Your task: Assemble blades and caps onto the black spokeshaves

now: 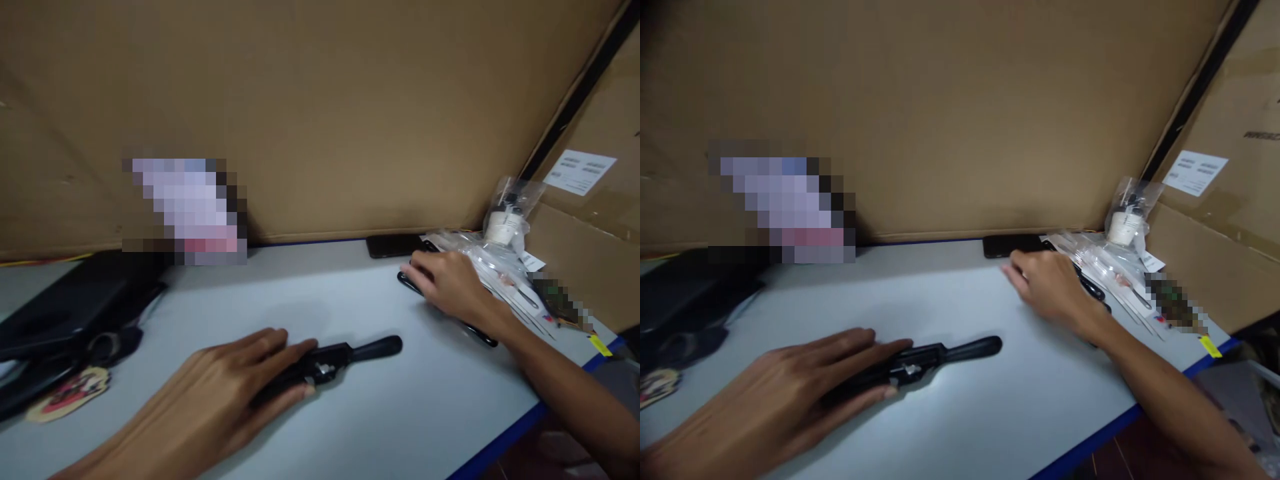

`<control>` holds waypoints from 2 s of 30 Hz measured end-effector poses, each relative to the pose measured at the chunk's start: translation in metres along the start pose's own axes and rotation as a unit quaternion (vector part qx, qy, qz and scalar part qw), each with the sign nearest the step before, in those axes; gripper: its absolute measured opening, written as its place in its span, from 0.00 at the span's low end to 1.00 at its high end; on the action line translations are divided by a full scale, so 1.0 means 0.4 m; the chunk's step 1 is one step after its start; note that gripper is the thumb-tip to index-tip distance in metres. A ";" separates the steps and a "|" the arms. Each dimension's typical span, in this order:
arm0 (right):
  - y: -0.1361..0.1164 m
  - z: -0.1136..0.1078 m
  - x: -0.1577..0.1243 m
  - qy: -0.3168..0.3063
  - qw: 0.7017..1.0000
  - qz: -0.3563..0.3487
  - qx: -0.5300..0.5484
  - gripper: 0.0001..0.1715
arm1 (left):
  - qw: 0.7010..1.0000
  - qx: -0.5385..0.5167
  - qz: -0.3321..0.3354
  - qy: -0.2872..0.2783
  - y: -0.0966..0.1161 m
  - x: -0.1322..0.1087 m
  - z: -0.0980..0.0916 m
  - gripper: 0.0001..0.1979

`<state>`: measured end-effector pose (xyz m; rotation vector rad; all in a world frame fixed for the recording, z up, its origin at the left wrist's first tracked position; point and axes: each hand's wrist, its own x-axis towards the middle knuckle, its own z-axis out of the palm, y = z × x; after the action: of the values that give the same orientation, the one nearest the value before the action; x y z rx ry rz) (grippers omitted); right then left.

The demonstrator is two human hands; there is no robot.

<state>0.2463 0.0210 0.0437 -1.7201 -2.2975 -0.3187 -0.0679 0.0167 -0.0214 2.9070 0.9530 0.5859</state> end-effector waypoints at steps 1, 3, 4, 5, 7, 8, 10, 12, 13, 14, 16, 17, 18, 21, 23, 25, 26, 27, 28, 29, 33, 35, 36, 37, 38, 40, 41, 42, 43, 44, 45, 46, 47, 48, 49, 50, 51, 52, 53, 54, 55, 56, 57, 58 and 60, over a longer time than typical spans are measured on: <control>0.034 -0.006 0.013 -0.019 0.998 0.051 -0.039 0.19 | 0.999 0.017 -0.028 0.004 -0.014 0.004 -0.002 0.26; 0.093 -0.012 0.031 -0.094 0.987 0.095 -0.093 0.20 | 0.995 0.044 -0.092 0.006 -0.036 0.011 -0.004 0.28; 0.117 -0.013 0.036 -0.127 0.980 0.105 -0.113 0.21 | 0.991 0.049 -0.121 0.010 -0.044 0.014 -0.004 0.29; 0.138 -0.013 0.038 -0.147 0.975 0.111 -0.120 0.20 | 0.989 0.050 -0.140 0.017 -0.051 0.017 -0.004 0.29; 0.171 -0.013 0.036 -0.181 0.969 0.117 -0.122 0.19 | 0.986 0.045 -0.152 0.047 -0.057 0.021 -0.004 0.30; 0.183 -0.015 0.032 -0.197 0.967 0.117 -0.116 0.19 | 0.986 0.043 -0.149 0.065 -0.057 0.023 -0.005 0.29; 0.200 -0.020 0.023 -0.236 0.961 0.109 -0.098 0.18 | 0.986 0.035 -0.132 0.091 -0.052 0.022 -0.006 0.27; 0.208 -0.025 0.014 -0.271 0.955 0.097 -0.079 0.17 | 0.989 0.017 -0.114 0.091 -0.041 0.019 -0.009 0.23; 0.210 -0.026 0.010 -0.285 0.951 0.093 -0.072 0.18 | 0.991 0.006 -0.104 0.088 -0.034 0.017 -0.010 0.21; 0.211 -0.026 0.008 -0.296 0.949 0.089 -0.069 0.19 | 0.992 -0.004 -0.095 0.084 -0.027 0.016 -0.010 0.19; 0.212 -0.021 0.006 -0.309 0.945 0.081 -0.068 0.21 | 0.993 -0.019 -0.084 0.075 -0.014 0.015 -0.010 0.16; 0.213 -0.016 0.006 -0.313 0.944 0.077 -0.069 0.21 | 0.994 -0.026 -0.082 0.066 -0.008 0.015 -0.009 0.15; 0.214 -0.011 0.007 -0.314 0.944 0.071 -0.072 0.20 | 0.995 -0.033 -0.081 0.052 -0.003 0.016 -0.008 0.15; 0.221 0.002 0.011 -0.312 0.945 0.057 -0.077 0.20 | 0.995 -0.050 -0.083 0.016 0.007 0.017 -0.005 0.15; 0.226 0.007 0.013 -0.312 0.945 0.053 -0.079 0.21 | 0.995 -0.051 -0.085 0.011 0.010 0.017 -0.002 0.16; 0.228 0.009 0.014 -0.313 0.945 0.049 -0.079 0.22 | 0.995 -0.042 -0.089 0.016 0.010 0.016 0.000 0.16; 0.228 0.010 0.014 -0.313 0.945 0.048 -0.079 0.22 | 0.995 -0.037 -0.091 0.020 0.009 0.015 0.002 0.16; 0.227 0.010 0.015 -0.312 0.945 0.048 -0.080 0.21 | 0.995 -0.031 -0.094 0.022 0.006 0.015 0.004 0.17; 0.224 0.010 0.016 -0.309 0.946 0.048 -0.083 0.22 | 0.995 -0.027 -0.096 0.022 0.002 0.014 0.006 0.18; 0.219 0.010 0.018 -0.305 0.947 0.048 -0.087 0.22 | 0.995 -0.025 -0.098 0.023 -0.002 0.013 0.009 0.20; 0.193 0.011 0.026 -0.286 0.952 0.049 -0.102 0.21 | 0.994 -0.023 -0.102 0.045 -0.027 0.009 0.030 0.25; 0.185 0.009 0.030 -0.279 0.953 0.052 -0.102 0.19 | 0.995 -0.018 -0.091 0.037 -0.037 0.008 0.042 0.29; 0.183 0.006 0.032 -0.276 0.954 0.054 -0.103 0.18 | 0.996 -0.014 -0.087 0.027 -0.041 0.008 0.047 0.31; 0.184 0.002 0.033 -0.272 0.955 0.057 -0.106 0.19 | 0.996 -0.010 -0.087 0.016 -0.042 0.009 0.050 0.33; 0.185 -0.003 0.034 -0.266 0.956 0.061 -0.110 0.19 | 0.996 -0.007 -0.092 0.011 -0.042 0.011 0.052 0.35; 0.185 -0.017 0.035 -0.236 0.962 0.071 -0.120 0.20 | 0.994 -0.004 -0.107 0.013 -0.038 0.014 0.052 0.35; 0.181 -0.024 0.035 -0.215 0.966 0.076 -0.124 0.20 | 0.994 -0.005 -0.111 0.018 -0.034 0.015 0.049 0.35; 0.173 -0.031 0.033 -0.192 0.970 0.075 -0.125 0.20 | 0.994 -0.008 -0.111 0.023 -0.030 0.017 0.046 0.33; 0.160 -0.037 0.030 -0.172 0.975 0.068 -0.120 0.20 | 0.994 -0.013 -0.108 0.028 -0.027 0.018 0.042 0.32; 0.141 -0.042 0.025 -0.161 0.980 0.050 -0.109 0.20 | 0.994 -0.019 -0.106 0.032 -0.023 0.019 0.038 0.30; 0.119 -0.045 0.019 -0.160 0.983 0.022 -0.090 0.19 | 0.993 -0.026 -0.106 0.038 -0.020 0.020 0.034 0.28; 0.093 -0.047 0.010 -0.167 0.984 -0.013 -0.063 0.17 | 0.993 -0.034 -0.106 0.046 -0.018 0.021 0.030 0.27; 0.065 -0.047 -0.001 -0.183 0.981 -0.055 -0.036 0.15 | 0.991 -0.043 -0.109 0.057 -0.015 0.021 0.026 0.26; 0.038 -0.045 -0.012 -0.205 0.974 -0.093 -0.019 0.13 | 0.990 -0.054 -0.110 0.068 -0.012 0.021 0.022 0.26; 0.012 -0.042 -0.025 -0.209 0.971 -0.114 -0.009 0.12 | 0.989 -0.067 -0.109 0.078 -0.008 0.021 0.018 0.25; -0.011 -0.038 -0.037 -0.208 0.968 -0.140 0.005 0.12 | 0.987 -0.080 -0.105 0.087 -0.001 0.020 0.014 0.24; -0.031 -0.032 -0.048 -0.205 0.965 -0.164 0.018 0.13 | 0.987 -0.092 -0.096 0.090 0.007 0.019 0.011 0.23; -0.048 -0.025 -0.058 -0.202 0.961 -0.184 0.030 0.15 | 0.987 -0.103 -0.085 0.088 0.018 0.018 0.007 0.21; -0.062 -0.017 -0.066 -0.199 0.958 -0.204 0.042 0.16 | 0.988 -0.111 -0.070 0.080 0.031 0.016 0.003 0.20; -0.075 -0.008 -0.072 -0.197 0.954 -0.221 0.053 0.16 | 0.990 -0.117 -0.052 0.062 0.044 0.016 -0.001 0.19; -0.086 0.001 -0.077 -0.194 0.950 -0.237 0.066 0.17 | 0.991 -0.118 -0.041 0.043 0.058 0.015 -0.004 0.18; -0.097 0.010 -0.081 -0.187 0.947 -0.250 0.079 0.18 | 0.992 -0.115 -0.031 0.028 0.071 0.014 -0.007 0.19; -0.107 0.019 -0.084 -0.176 0.945 -0.259 0.093 0.19 | 0.993 -0.112 -0.021 0.013 0.083 0.013 -0.009 0.18; -0.116 0.026 -0.087 -0.162 0.945 -0.265 0.107 0.21 | 0.994 -0.109 -0.014 0.000 0.092 0.013 -0.010 0.18; -0.132 0.034 -0.092 -0.135 0.945 -0.265 0.135 0.24 | 0.994 -0.107 -0.006 -0.019 0.103 0.011 -0.010 0.15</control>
<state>0.2047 -0.0228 0.0175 -1.0479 -2.8214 0.1478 -0.0425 -0.0145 -0.0105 2.7113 0.8437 0.5901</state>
